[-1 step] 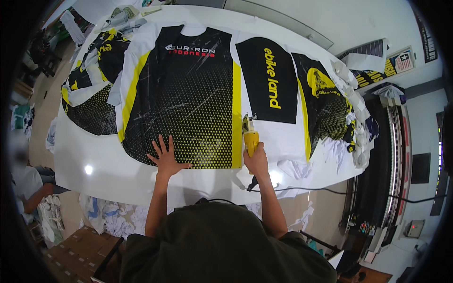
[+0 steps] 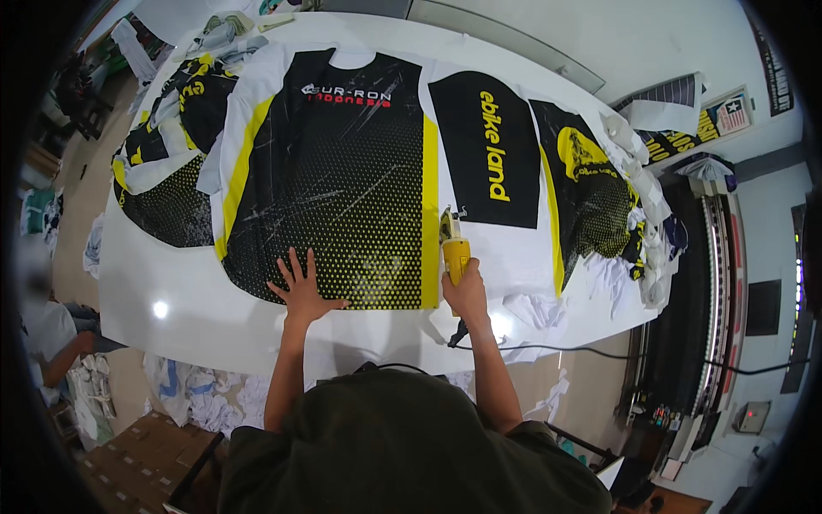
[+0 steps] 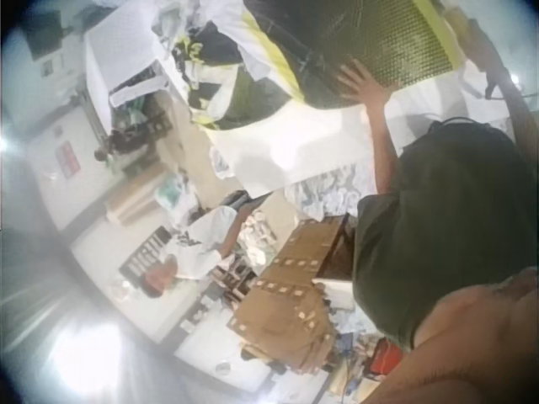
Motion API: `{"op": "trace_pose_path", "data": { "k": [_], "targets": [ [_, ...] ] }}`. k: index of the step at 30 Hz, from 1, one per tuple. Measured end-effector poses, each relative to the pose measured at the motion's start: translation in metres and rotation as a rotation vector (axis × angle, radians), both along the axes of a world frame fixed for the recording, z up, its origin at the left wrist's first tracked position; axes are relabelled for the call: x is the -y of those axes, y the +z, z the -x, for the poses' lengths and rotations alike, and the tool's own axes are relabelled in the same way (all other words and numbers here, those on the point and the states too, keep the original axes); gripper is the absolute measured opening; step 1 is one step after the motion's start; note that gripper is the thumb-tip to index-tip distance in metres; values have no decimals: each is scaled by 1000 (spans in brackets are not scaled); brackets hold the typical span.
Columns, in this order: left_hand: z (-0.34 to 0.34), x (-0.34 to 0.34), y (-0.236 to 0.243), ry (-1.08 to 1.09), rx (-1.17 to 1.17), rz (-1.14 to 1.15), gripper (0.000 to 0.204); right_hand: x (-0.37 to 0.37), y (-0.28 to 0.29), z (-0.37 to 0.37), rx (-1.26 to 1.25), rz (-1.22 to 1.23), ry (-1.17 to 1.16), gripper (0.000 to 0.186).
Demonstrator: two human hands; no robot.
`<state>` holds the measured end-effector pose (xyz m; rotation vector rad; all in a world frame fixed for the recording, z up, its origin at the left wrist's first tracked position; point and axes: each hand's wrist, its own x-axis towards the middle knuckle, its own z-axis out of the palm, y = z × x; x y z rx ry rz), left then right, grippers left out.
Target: The person uses a yellow electric fabric cutter to trim black and yellow patterned fabric pieces on a white table. They repeatedly position the fabric, cut along edges, and move finished pieces aside while other workers handle materials in the background.
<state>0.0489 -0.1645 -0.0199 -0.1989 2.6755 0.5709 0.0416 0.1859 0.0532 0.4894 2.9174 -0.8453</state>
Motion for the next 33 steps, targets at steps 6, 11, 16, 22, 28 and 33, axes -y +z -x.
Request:
{"op": "trace_pose_path", "data": {
  "k": [6, 11, 16, 22, 28, 33],
  "targets": [
    [0, -1, -1, 7, -20, -20, 160, -9, -9, 49, -38, -27, 26, 51],
    [-2, -1, 5, 23, -44, -34, 159, -15, -16, 95, -59, -34, 57, 52],
    [-1, -2, 10, 31, -34, -28, 158, -20, -19, 139, -65, -14, 57, 53],
    [4, -5, 20, 41, 28, -3, 157, -20, -8, 185, -30, -30, 53, 54],
    [6, -9, 25, 57, 36, 10, 157, -18, 2, 233, 7, -23, 56, 54],
    [7, -9, 32, 59, 35, 1, 154, -24, -1, 270, -5, -85, 73, 55]
  ]
}}
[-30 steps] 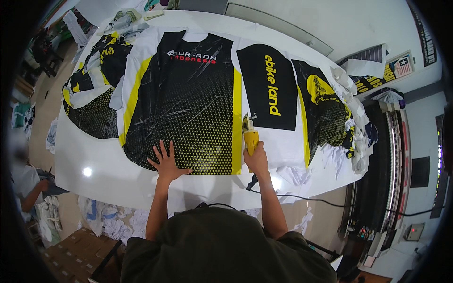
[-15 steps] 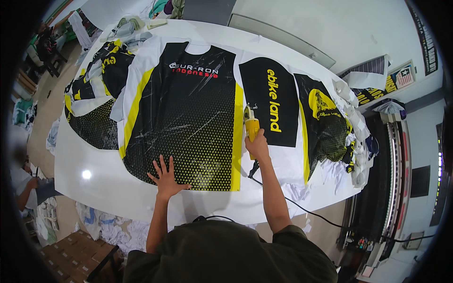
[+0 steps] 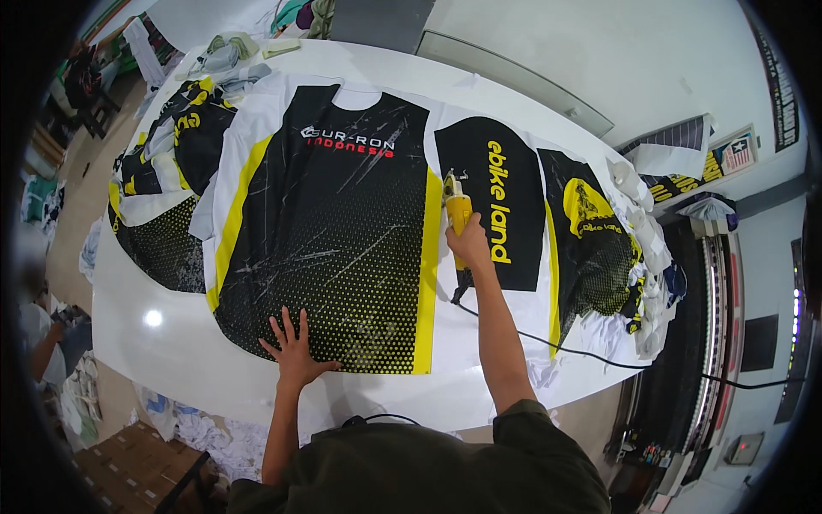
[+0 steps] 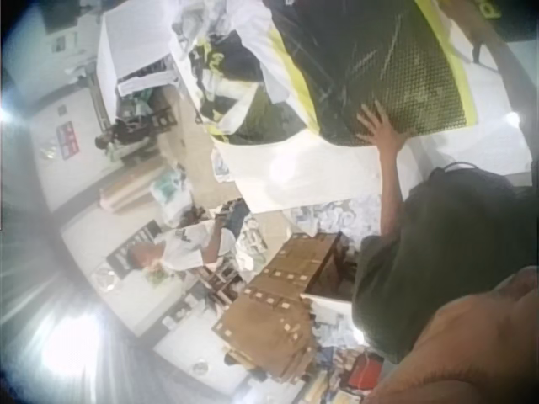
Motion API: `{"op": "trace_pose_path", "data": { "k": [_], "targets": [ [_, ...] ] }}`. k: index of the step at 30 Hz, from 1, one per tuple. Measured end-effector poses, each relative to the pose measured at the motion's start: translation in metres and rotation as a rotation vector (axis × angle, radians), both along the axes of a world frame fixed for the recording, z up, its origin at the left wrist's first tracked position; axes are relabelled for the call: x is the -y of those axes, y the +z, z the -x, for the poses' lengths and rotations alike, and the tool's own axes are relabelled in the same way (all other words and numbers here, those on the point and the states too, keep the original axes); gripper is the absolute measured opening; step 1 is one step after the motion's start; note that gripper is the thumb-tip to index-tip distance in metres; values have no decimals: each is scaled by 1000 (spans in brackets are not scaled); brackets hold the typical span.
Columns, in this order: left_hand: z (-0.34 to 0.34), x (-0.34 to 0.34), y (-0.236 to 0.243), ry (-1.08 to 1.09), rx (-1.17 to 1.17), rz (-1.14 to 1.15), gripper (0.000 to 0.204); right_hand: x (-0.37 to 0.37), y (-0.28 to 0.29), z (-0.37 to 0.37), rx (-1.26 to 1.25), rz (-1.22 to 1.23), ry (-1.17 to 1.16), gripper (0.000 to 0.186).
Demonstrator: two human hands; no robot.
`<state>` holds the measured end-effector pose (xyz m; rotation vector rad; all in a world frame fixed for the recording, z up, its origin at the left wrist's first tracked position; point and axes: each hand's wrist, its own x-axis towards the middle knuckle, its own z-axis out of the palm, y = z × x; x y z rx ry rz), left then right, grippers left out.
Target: The person uses a yellow electric fabric cutter to trim black and yellow patterned fabric pieces on a white table. They repeatedly position the fabric, cut along edges, and move finished pieces aside while other workers handle materials in the background.
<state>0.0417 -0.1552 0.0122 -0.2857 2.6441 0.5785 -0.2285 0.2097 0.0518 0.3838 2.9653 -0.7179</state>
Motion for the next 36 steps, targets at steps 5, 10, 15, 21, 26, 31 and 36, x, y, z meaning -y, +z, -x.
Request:
{"op": "trace_pose_path", "data": {
  "k": [5, 10, 15, 21, 26, 31, 36],
  "targets": [
    [1, 0, -3, 0, -3, 7, 154, -9, -3, 29, 2, 8, 30, 56],
    [0, 0, -4, 13, -5, 4, 155, -12, -1, 49, -7, -6, 63, 60],
    [1, -1, -3, 21, -3, -10, 154, -15, 1, 72, 0, -16, 81, 61],
    [5, -2, -1, 11, -13, -9, 153, -15, 3, 105, -14, -19, 103, 63],
    [4, -1, -3, 21, 0, -23, 154, -11, 2, 135, -8, -35, 124, 64],
    [5, 0, -4, 21, 27, -18, 154, -7, 0, 168, 10, -47, 119, 67],
    [7, 1, -3, 10, 66, -23, 157, -5, -2, 197, 6, -32, 129, 70]
  ]
}}
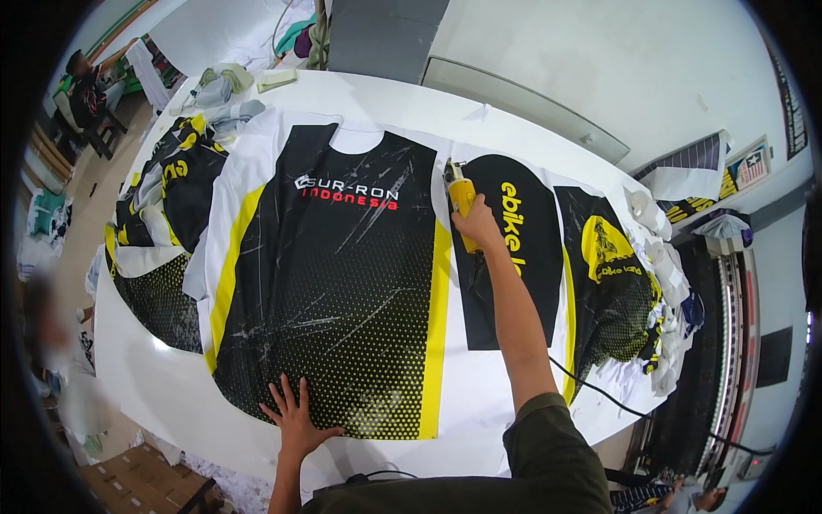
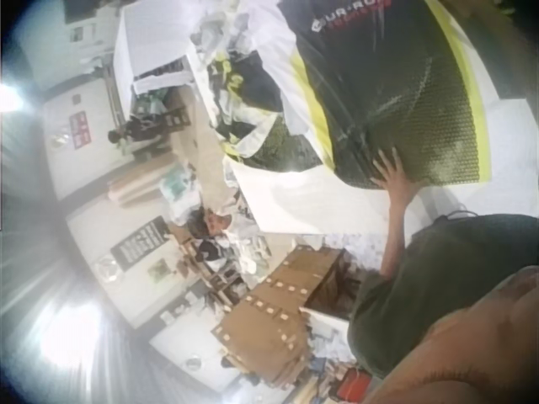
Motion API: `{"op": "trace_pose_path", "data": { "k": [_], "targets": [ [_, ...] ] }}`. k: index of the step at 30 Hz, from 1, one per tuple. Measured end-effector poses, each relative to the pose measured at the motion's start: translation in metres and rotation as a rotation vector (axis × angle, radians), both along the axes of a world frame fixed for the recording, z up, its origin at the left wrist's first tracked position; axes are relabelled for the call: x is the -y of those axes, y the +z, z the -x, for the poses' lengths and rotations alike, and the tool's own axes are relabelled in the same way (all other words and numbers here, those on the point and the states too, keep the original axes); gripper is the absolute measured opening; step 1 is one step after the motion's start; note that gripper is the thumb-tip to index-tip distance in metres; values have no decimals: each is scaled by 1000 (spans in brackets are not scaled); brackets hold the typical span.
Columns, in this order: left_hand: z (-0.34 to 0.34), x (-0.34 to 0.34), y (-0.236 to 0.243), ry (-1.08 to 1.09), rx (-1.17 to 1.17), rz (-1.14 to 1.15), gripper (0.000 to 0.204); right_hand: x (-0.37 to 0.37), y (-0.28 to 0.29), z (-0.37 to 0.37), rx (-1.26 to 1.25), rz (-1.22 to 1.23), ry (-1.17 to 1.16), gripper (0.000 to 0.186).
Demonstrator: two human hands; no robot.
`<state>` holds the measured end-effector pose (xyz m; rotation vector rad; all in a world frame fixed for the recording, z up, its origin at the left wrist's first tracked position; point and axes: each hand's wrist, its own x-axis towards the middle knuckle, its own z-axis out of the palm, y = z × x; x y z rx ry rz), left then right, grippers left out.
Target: The person uses a yellow electric fabric cutter to trim black and yellow patterned fabric pieces on a white table. They repeatedly position the fabric, cut along edges, and move finished pieces aside while other workers handle materials in the background.
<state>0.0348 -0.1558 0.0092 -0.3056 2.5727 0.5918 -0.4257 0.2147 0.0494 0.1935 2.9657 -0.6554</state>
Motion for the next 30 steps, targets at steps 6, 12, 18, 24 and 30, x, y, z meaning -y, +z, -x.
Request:
{"op": "trace_pose_path", "data": {
  "k": [6, 12, 18, 24, 30],
  "targets": [
    [1, 0, -2, 3, 20, -4, 155, 9, 2, 32, 37, 4, -47, 70],
    [-1, 2, -3, 32, 42, -40, 152, 20, -8, 93, 5, 40, -80, 72],
    [-7, 44, 51, -128, 92, 162, 122, -10, -18, 155, -146, 90, -218, 72],
    [-95, 132, 23, 41, 258, 277, 138, -61, -44, 20, -379, 309, -288, 62],
    [0, -5, 0, -15, -167, 38, 112, -135, 2, -196, -243, 318, -383, 61]
  ]
}}
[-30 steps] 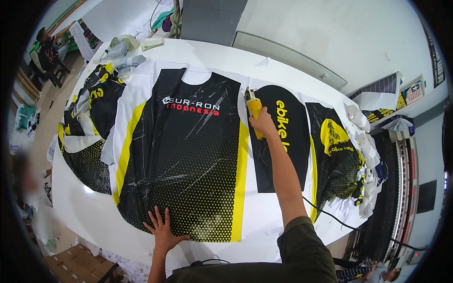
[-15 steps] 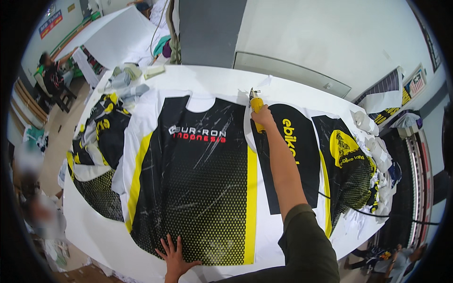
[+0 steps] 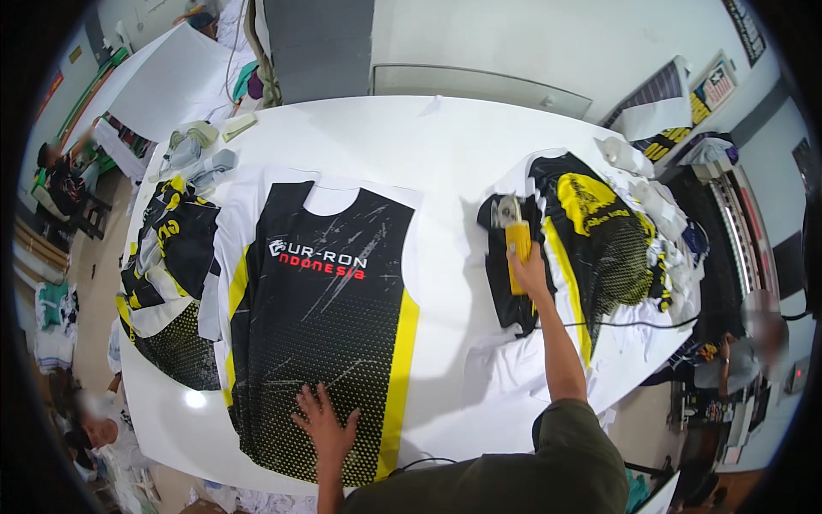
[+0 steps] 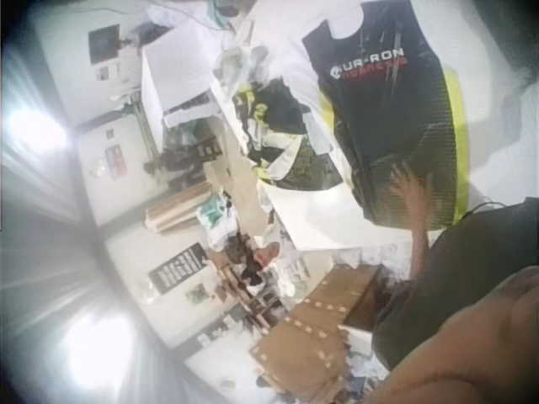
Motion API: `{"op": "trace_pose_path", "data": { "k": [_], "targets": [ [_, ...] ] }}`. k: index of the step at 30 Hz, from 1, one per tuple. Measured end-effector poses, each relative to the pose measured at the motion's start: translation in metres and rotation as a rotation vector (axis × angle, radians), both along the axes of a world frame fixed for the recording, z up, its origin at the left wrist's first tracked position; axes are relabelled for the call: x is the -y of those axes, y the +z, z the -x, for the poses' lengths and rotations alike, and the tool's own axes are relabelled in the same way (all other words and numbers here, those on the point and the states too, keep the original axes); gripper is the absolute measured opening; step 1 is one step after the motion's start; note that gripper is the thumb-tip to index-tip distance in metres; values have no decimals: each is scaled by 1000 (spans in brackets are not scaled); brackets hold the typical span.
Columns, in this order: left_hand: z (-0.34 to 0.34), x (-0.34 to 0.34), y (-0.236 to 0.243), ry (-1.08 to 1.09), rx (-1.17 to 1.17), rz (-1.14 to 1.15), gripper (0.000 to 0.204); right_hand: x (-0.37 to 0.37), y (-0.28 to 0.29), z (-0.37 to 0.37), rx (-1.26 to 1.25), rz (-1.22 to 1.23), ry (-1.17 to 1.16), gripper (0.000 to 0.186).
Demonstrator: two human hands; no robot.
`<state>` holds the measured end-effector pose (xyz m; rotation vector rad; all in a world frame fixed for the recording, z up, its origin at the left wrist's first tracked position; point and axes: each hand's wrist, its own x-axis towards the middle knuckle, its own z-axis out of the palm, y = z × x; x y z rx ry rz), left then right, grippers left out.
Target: The person uses a yellow electric fabric cutter to trim black and yellow patterned fabric pieces on a white table. They repeatedly position the fabric, cut along edges, and move finished pieces aside while other workers handle materials in the background.
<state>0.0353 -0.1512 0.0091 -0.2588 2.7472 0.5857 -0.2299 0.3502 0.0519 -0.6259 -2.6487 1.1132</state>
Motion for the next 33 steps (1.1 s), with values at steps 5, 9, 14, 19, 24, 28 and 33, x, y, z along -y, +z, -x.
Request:
{"op": "trace_pose_path", "data": {
  "k": [5, 9, 14, 19, 24, 28, 33],
  "targets": [
    [19, -45, -9, -116, 31, -27, 130, 6, 39, -167, 60, -51, 151, 62],
    [-6, 2, -19, -168, 31, -38, 144, 59, 67, -265, 232, -84, 258, 59],
    [-43, 51, -17, -191, 76, -18, 153, 124, 56, -339, 437, -97, 359, 66],
    [-53, 56, -12, -203, 37, -44, 149, 171, 37, -368, 473, -98, 394, 61],
    [-53, 56, -14, -196, 48, -37, 149, 188, 21, -342, 338, -164, 463, 58],
    [-52, 58, -14, -200, 56, -54, 149, 197, 15, -313, 338, -195, 455, 57],
    [-51, 60, -11, -189, 73, -67, 149, 208, 17, -303, 325, -215, 458, 56]
  ]
}}
